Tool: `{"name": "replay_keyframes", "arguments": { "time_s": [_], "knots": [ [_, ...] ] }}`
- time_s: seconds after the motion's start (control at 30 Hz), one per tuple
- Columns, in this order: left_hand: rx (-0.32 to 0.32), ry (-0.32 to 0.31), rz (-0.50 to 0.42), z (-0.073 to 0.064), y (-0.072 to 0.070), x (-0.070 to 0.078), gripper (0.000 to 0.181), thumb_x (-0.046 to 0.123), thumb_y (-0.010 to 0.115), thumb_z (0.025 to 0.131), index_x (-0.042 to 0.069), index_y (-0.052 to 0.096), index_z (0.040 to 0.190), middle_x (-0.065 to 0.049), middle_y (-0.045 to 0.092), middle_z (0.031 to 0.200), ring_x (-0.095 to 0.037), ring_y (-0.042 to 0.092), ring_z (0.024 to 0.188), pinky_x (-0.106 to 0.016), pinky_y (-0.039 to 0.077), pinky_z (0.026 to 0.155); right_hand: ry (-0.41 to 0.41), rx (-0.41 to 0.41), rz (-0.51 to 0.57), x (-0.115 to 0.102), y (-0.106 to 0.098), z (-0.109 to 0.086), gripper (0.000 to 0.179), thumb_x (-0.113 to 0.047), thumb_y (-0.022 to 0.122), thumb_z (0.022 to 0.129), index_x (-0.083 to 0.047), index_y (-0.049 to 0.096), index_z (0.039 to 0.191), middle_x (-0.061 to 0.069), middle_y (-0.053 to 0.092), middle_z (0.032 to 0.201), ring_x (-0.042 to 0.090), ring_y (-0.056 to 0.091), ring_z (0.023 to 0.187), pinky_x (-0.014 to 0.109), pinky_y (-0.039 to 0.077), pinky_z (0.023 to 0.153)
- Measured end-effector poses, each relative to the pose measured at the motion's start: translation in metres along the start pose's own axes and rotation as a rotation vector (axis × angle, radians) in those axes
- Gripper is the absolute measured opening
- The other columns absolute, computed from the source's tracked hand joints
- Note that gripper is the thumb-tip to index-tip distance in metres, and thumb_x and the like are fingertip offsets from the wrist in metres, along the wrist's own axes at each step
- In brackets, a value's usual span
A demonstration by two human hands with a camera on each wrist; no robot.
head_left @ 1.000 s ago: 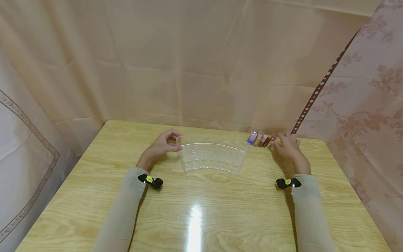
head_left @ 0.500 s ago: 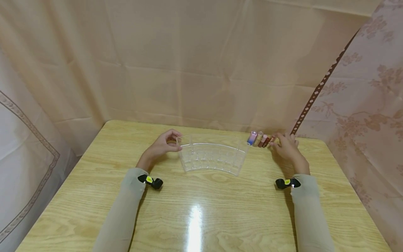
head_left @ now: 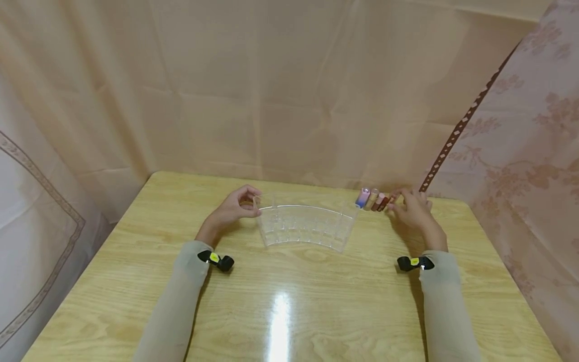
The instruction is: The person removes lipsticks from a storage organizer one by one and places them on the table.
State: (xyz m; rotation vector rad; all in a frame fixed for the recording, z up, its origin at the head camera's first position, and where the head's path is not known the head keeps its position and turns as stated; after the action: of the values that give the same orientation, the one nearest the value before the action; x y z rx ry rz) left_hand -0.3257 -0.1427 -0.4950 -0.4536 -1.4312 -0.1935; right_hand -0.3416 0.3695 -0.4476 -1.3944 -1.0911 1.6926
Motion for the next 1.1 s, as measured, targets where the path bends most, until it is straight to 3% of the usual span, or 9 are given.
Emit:
{"name": "replay_keyframes", "arguments": {
  "time_s": [0.4, 0.63, 0.83, 1.1],
  "knots": [
    [0.006, 0.018, 0.003, 0.003, 0.000, 0.003, 0.054, -0.003, 0.074, 0.088, -0.007, 0.048, 0.134, -0.024, 0.055, 0.120, -0.023, 0.060, 0.102, -0.023, 0.053, 0.090, -0.017, 0.014, 0.034, -0.004, -0.007, -0.001, 0.046, -0.025, 0.064, 0.102, 0.002, 0.048, 0.136, 0.033, 0.045, 0.129, 0.049, 0.033, 0.118, 0.065, 0.019, 0.094],
    [0.007, -0.004, 0.008, 0.002, 0.000, 0.000, 0.054, -0.002, 0.075, 0.088, -0.007, 0.049, 0.135, -0.023, 0.054, 0.123, -0.026, 0.059, 0.106, -0.023, 0.052, 0.091, -0.023, 0.017, 0.047, -0.006, -0.008, -0.002, 0.041, -0.027, 0.065, 0.101, 0.000, 0.053, 0.129, 0.032, 0.041, 0.144, 0.052, 0.032, 0.125, 0.067, 0.018, 0.097],
    [-0.002, -0.010, 0.005, 0.000, 0.001, 0.005, 0.054, -0.003, 0.074, 0.088, -0.006, 0.048, 0.136, -0.025, 0.054, 0.123, -0.028, 0.059, 0.105, -0.024, 0.053, 0.090, -0.034, 0.022, 0.059, -0.008, -0.013, -0.005, 0.052, -0.024, 0.066, 0.100, 0.004, 0.047, 0.139, 0.033, 0.043, 0.144, 0.058, 0.029, 0.133, 0.072, 0.018, 0.103],
    [0.003, 0.002, 0.005, 0.003, 0.000, 0.005, 0.054, -0.004, 0.075, 0.088, -0.008, 0.048, 0.135, -0.020, 0.055, 0.118, -0.024, 0.059, 0.103, -0.023, 0.053, 0.089, -0.095, 0.008, 0.096, -0.019, -0.026, -0.001, 0.061, -0.024, 0.065, 0.101, 0.011, 0.040, 0.146, 0.037, 0.045, 0.145, 0.056, 0.040, 0.134, 0.071, 0.031, 0.109]
  ]
}}
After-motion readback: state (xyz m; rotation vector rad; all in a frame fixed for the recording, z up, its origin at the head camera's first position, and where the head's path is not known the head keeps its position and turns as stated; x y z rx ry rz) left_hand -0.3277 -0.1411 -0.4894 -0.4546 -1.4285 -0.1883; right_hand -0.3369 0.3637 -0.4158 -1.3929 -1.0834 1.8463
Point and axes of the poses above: each hand's wrist, its own z-axis towards the middle knuckle, its own y-axis out of the palm, x = y × z, the point moved 1 cm from there along z, towards the middle knuckle
